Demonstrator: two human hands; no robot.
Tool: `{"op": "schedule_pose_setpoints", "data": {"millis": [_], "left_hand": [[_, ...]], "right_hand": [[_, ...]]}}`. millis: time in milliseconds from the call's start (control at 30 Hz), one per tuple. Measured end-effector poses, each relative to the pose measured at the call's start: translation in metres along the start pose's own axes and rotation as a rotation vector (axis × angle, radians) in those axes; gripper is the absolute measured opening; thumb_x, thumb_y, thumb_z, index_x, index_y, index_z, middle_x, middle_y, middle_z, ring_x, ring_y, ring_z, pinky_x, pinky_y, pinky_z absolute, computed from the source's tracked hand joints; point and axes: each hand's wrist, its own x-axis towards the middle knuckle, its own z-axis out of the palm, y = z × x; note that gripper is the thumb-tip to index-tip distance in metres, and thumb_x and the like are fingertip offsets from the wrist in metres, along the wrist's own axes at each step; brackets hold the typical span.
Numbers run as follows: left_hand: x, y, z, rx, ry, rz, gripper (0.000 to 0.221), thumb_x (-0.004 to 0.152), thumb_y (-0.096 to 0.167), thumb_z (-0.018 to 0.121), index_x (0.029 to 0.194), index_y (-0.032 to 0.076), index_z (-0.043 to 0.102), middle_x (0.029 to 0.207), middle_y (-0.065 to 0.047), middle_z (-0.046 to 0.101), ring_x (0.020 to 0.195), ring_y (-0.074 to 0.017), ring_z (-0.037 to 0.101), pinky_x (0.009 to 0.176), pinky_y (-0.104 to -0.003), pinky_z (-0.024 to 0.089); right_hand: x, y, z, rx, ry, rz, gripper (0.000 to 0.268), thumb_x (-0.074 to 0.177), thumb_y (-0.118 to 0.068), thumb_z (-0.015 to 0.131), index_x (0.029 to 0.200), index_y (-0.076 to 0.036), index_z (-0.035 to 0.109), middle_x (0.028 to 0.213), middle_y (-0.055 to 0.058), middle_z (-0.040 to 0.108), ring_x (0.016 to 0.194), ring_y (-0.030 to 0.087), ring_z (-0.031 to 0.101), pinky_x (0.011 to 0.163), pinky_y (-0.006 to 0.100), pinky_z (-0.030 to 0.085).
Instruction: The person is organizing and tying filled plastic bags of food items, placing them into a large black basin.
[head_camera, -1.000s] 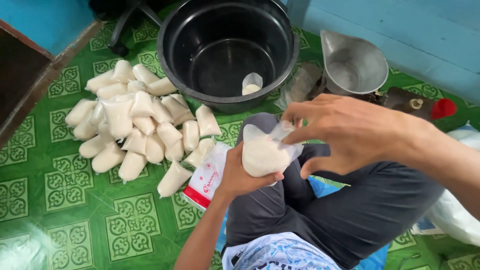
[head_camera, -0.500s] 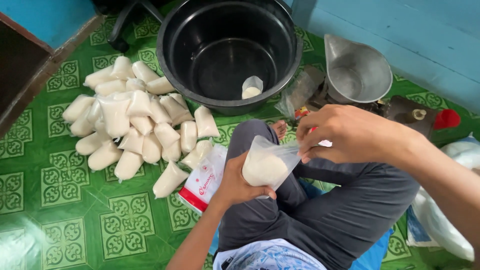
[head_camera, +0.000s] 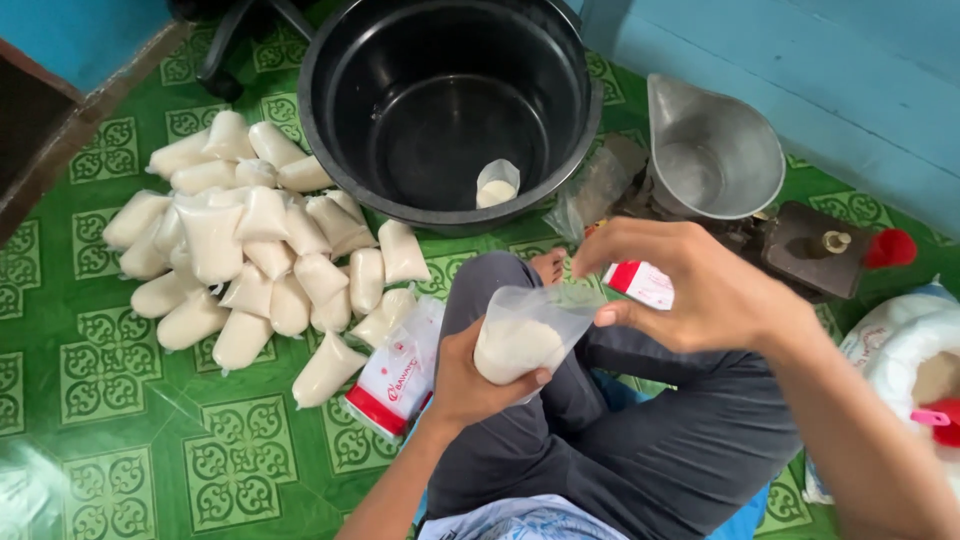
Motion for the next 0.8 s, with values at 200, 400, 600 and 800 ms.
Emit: {"op": "schedule_pose_setpoints", "data": {"millis": [200, 400, 600, 800], "left_hand": [[0.0, -0.006, 0.006, -0.069, -0.007, -0.062, 0.05, 0.062, 0.02, 0.085, 0.105, 0.002, 0.067, 0.088, -0.009, 0.077, 0.074, -0.0174, 0.074, 0.066, -0.028, 0.058], [0.001, -0.011, 0.013, -0.076, 0.059, -0.008, 0.05, 0.06, 0.029, 0.093, 0.098, 0.005, 0.071, 0.076, -0.015, 0.075, 0.076, -0.0279, 0.075, 0.064, -0.036, 0.059], [-0.001, 0.013, 0.001, -0.088, -0.04, -0.151, 0.048, 0.059, 0.01, 0.086, 0.104, 0.004, 0.07, 0.084, -0.007, 0.078, 0.069, -0.0151, 0.073, 0.063, -0.025, 0.057], [-0.005, 0.038, -0.009, 0.018, -0.126, -0.246, 0.047, 0.061, 0.021, 0.083, 0.103, 0.005, 0.07, 0.083, -0.008, 0.079, 0.068, -0.0167, 0.077, 0.061, -0.026, 0.059]], "right_hand": [[-0.007, 0.013, 0.075, -0.362, 0.293, 0.005, 0.087, 0.082, -0.065, 0.054, 0.138, 0.0, 0.044, 0.107, 0.013, 0.063, 0.088, 0.027, 0.063, 0.077, 0.038, 0.049], [0.002, 0.036, 0.106, -0.846, 0.526, -0.11, 0.05, 0.096, -0.057, 0.045, 0.083, -0.01, 0.058, 0.067, 0.001, 0.044, 0.059, 0.018, 0.056, 0.051, 0.024, 0.048], [0.001, 0.038, 0.105, -0.772, 0.496, -0.202, 0.036, 0.091, -0.034, 0.075, 0.075, -0.01, 0.054, 0.06, -0.002, 0.046, 0.045, 0.011, 0.047, 0.04, 0.029, 0.039], [-0.002, 0.034, 0.086, -0.736, 0.38, -0.26, 0.036, 0.093, -0.027, 0.071, 0.07, -0.011, 0.048, 0.056, -0.002, 0.047, 0.041, 0.014, 0.048, 0.038, 0.031, 0.036]]}}
